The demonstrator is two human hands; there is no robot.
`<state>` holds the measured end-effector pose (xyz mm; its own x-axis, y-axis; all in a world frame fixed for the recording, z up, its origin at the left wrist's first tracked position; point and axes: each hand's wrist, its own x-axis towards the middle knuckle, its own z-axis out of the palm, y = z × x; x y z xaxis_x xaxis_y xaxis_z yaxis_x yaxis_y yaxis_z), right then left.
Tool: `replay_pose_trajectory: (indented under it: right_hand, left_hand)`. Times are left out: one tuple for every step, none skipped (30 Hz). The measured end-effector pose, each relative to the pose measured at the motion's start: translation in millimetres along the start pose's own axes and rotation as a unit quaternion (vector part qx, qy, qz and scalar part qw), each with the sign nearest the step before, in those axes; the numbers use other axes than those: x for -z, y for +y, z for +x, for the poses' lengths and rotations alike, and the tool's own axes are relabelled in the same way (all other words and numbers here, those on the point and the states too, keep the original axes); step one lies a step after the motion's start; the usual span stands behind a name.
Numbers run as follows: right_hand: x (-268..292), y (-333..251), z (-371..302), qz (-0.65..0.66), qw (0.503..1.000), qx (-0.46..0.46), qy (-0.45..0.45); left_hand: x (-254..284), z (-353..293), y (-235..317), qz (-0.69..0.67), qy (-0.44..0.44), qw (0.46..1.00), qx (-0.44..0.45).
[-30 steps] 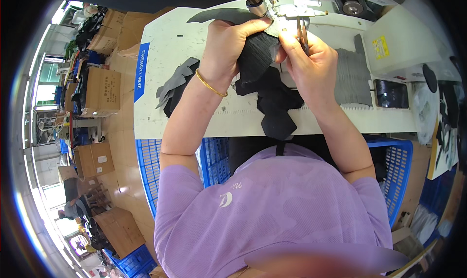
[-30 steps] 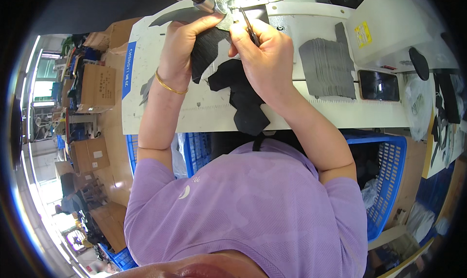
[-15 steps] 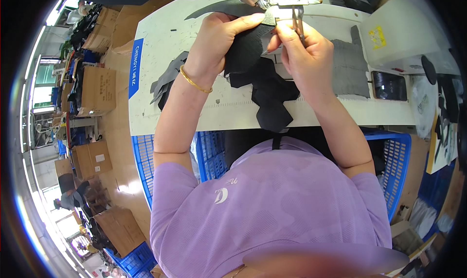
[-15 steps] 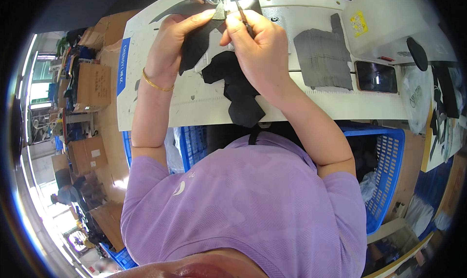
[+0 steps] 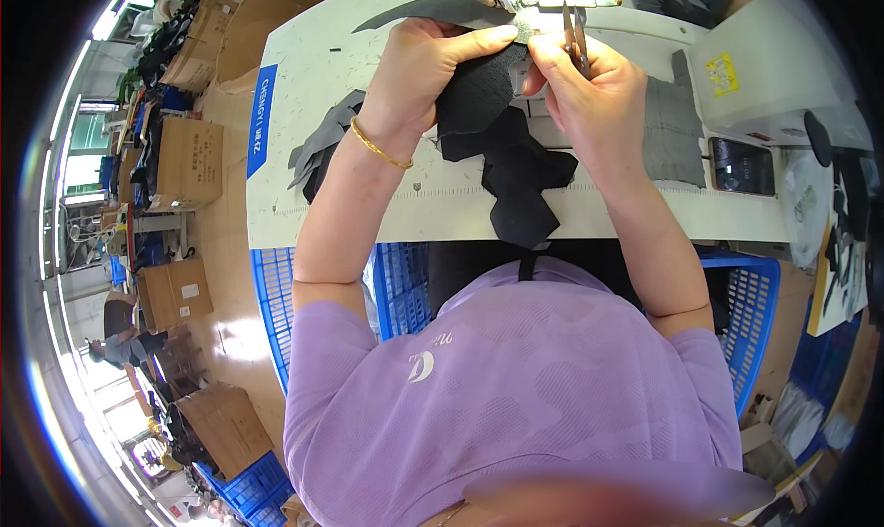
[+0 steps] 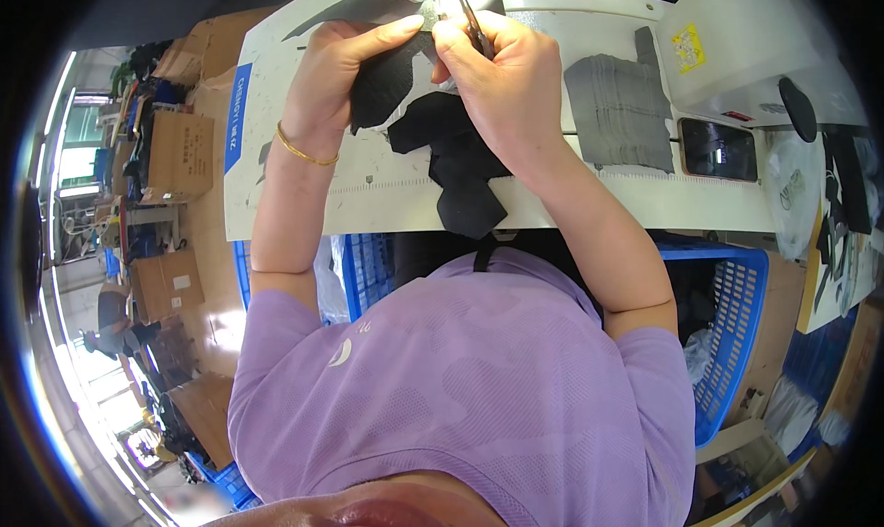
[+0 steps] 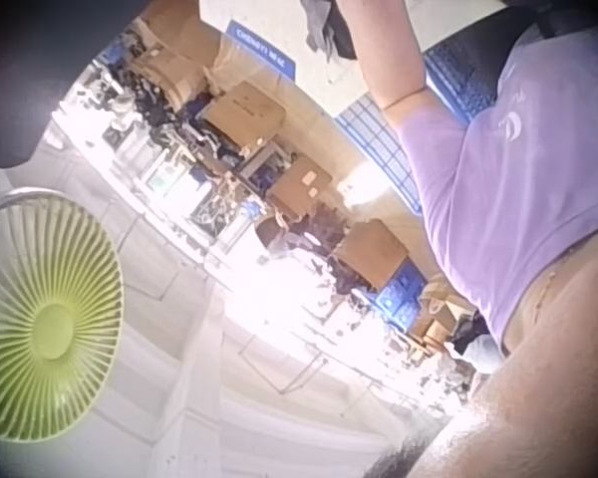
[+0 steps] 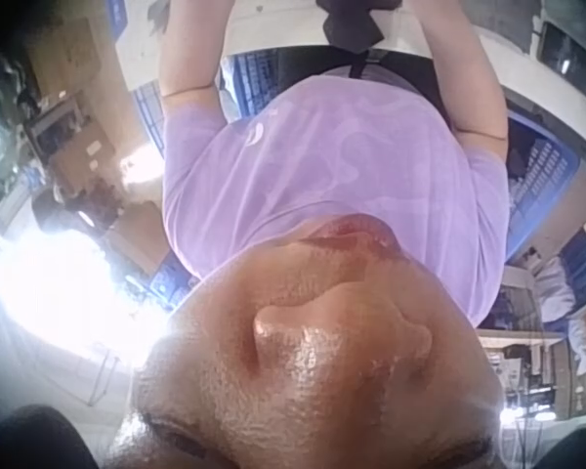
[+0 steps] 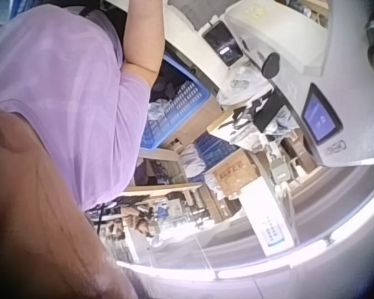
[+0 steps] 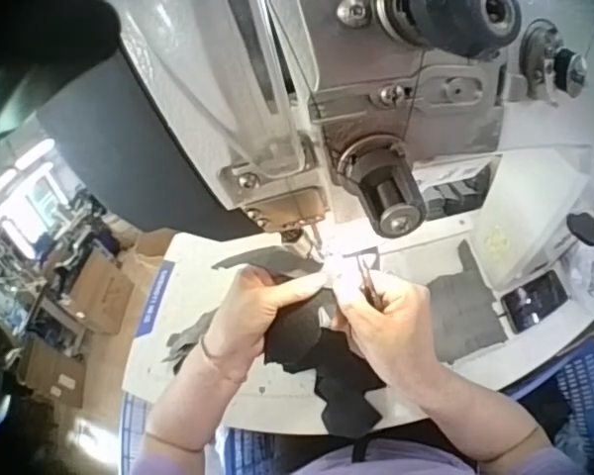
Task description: Use a sewing machine to stitch together pieces of black material for shoe manufacturing.
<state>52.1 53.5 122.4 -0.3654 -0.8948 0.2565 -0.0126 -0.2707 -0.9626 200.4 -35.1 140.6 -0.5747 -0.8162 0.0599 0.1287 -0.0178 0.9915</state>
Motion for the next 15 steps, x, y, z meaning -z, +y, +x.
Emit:
replay_pose_trajectory:
  right_hand:
    - [-0.6,-0.6,-0.3,-0.001,1.0,-0.007,0.0]
    - [-1.5,0.2,-0.3,-0.002,1.0,-0.007,-0.001]
    - [-1.1,1.1,0.5,-0.012,1.0,-0.002,-0.003]
    - [-1.0,2.0,1.0,-0.022,1.0,0.004,-0.005]
    - [-1.5,3.0,1.0,-0.025,1.0,0.004,-0.006]
    - [-2.6,3.2,0.9,-0.018,1.0,0.006,-0.004]
    - [-3.7,3.3,0.8,-0.011,1.0,0.008,-0.002]
    - [-5.1,2.8,0.2,-0.014,1.0,0.009,-0.003]
    - [-7.3,2.3,-0.7,0.001,1.0,0.009,0.005]
    - [-8.4,1.8,-1.1,0.017,1.0,0.008,0.013]
    - [-8.2,1.5,-0.9,0.014,1.0,0.009,0.013]
    - [-8.3,1.5,-0.7,0.0,1.0,0.005,0.006]
    - [-8.4,1.5,-0.7,-0.013,1.0,0.0,0.0]
    - [-9.3,1.4,-0.9,-0.014,1.0,0.001,0.001]
    - [-10.2,1.4,-1.4,-0.004,1.0,0.0,0.003]
  left_hand:
    - [0.2,-0.3,-0.1,-0.001,0.001,1.0,0.0]
    - [0.3,-0.5,0.6,-0.005,0.011,1.0,0.001]
    - [-1.2,0.0,1.7,-0.01,0.022,1.0,0.0]
    - [-2.3,-0.4,4.9,-0.013,0.023,1.0,-0.001]
    - [-3.4,-1.9,10.5,-0.025,0.035,0.999,0.03]
    - [-3.7,-3.1,13.5,-0.037,0.046,0.996,0.059]
    - [-1.8,-1.1,10.3,-0.029,0.035,0.998,0.04]
    - [0.2,0.7,10.0,-0.033,0.035,0.998,0.039]
    - [3.1,2.1,10.2,-0.025,0.026,0.999,0.038]
    - [4.6,3.5,10.2,-0.016,0.017,0.999,0.037]
    - [4.7,4.7,8.7,-0.019,0.018,1.0,0.012]
    - [5.8,5.8,9.0,-0.02,0.017,1.0,0.011]
    - [7.4,6.8,9.9,-0.024,0.018,0.999,0.026]
    - [8.1,7.7,11.0,-0.027,0.02,0.999,0.041]
    - [7.5,8.5,12.0,-0.027,0.019,0.999,0.041]
